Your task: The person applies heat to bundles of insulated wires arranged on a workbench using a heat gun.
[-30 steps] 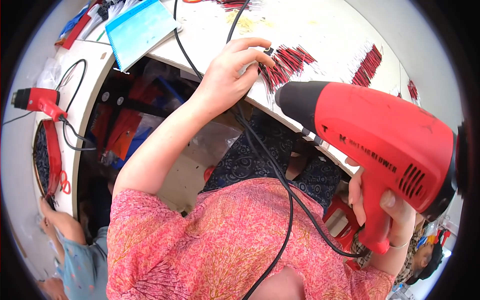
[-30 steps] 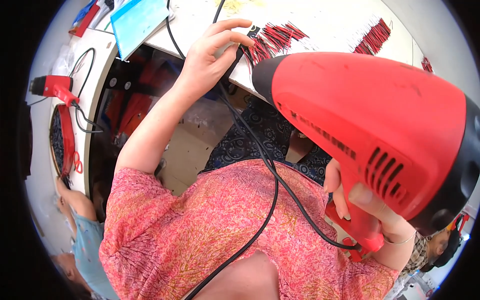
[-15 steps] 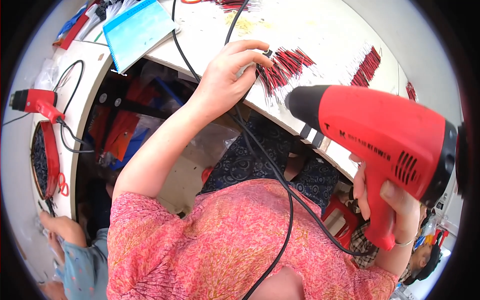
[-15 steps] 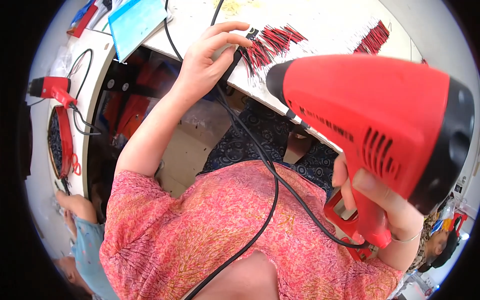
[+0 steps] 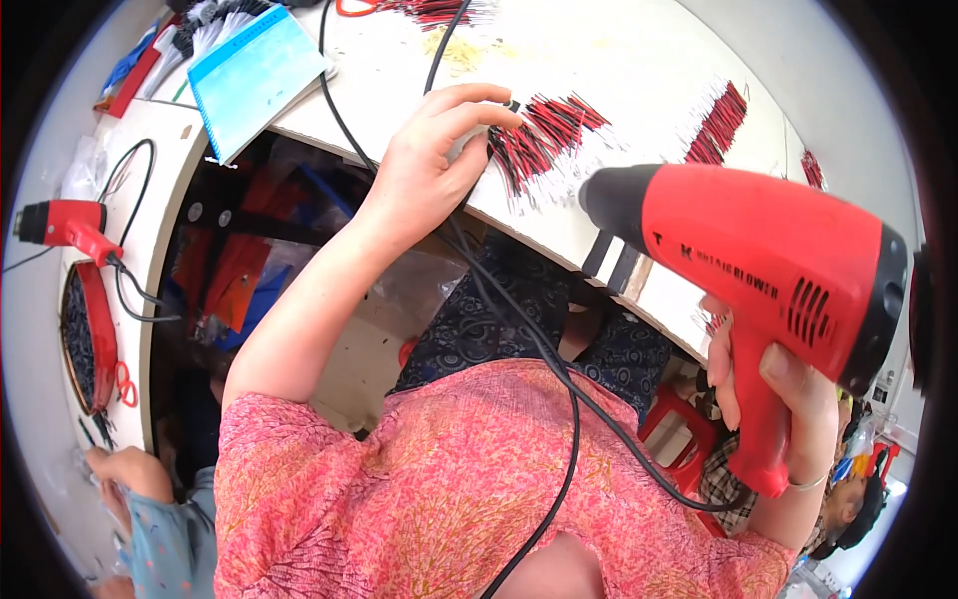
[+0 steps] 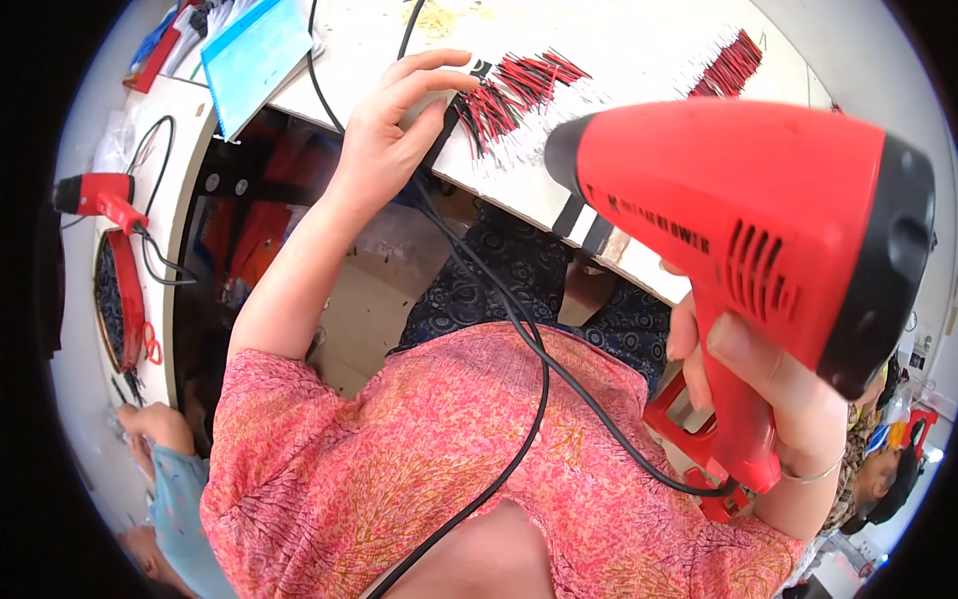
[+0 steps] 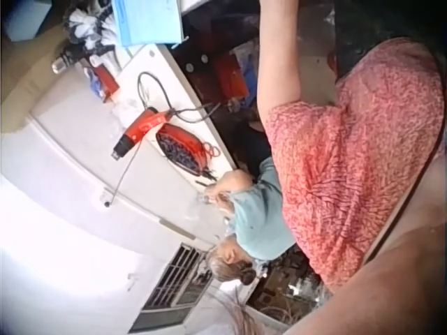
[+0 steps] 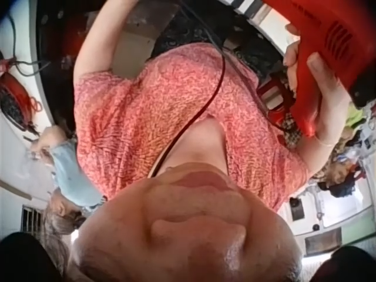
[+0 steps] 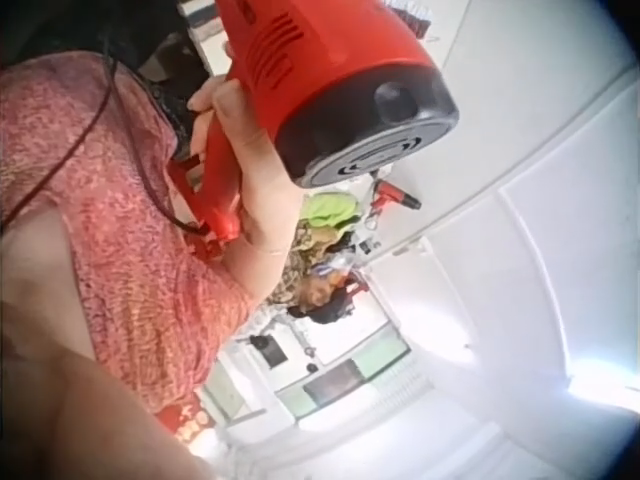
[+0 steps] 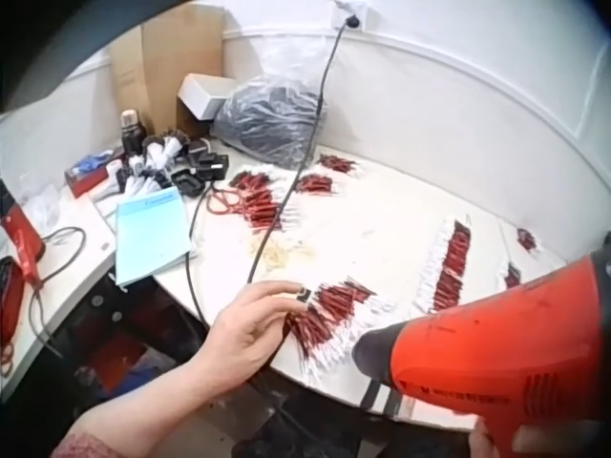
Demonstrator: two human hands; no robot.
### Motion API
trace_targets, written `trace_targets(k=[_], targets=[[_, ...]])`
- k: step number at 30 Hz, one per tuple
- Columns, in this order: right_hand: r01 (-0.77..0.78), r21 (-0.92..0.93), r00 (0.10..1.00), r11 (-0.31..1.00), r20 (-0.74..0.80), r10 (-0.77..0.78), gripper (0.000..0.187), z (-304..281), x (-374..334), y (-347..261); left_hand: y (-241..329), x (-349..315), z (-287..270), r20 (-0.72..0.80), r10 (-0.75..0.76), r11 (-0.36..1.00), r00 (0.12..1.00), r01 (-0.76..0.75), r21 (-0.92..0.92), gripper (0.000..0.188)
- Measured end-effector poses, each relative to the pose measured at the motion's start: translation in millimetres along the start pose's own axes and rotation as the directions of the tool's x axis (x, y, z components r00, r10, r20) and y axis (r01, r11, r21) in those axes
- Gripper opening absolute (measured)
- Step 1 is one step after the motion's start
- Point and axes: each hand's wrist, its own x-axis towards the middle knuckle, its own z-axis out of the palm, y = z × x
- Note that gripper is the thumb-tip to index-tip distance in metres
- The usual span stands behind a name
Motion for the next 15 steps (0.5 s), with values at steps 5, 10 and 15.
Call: trace_targets(k=[5,10,15], targets=[[0.045,0.003,0.999,0.999,0.031,-0.045,0.071,13.2,11.4,-8.7,0.4,1.2,-1.6,-0.023,0.005,1.000,1.000,-0.006,-0.005,0.027],[0.012,-0.027,1.000,1.000,-0.008,-0.012,0.069,0.1,5.7,-2.5,5.3,1.8,1.2,-0.013,-0.010,1.000,1.000,0.010,-0.004,0.028],[0.047,0.018,0.999,0.999,0.017,-0.047,0.067,12.5,15.8,-9.3,2.0,0.5,-0.9,-0.015,-0.011,1.000,1.000,0.011,-0.015,0.029]])
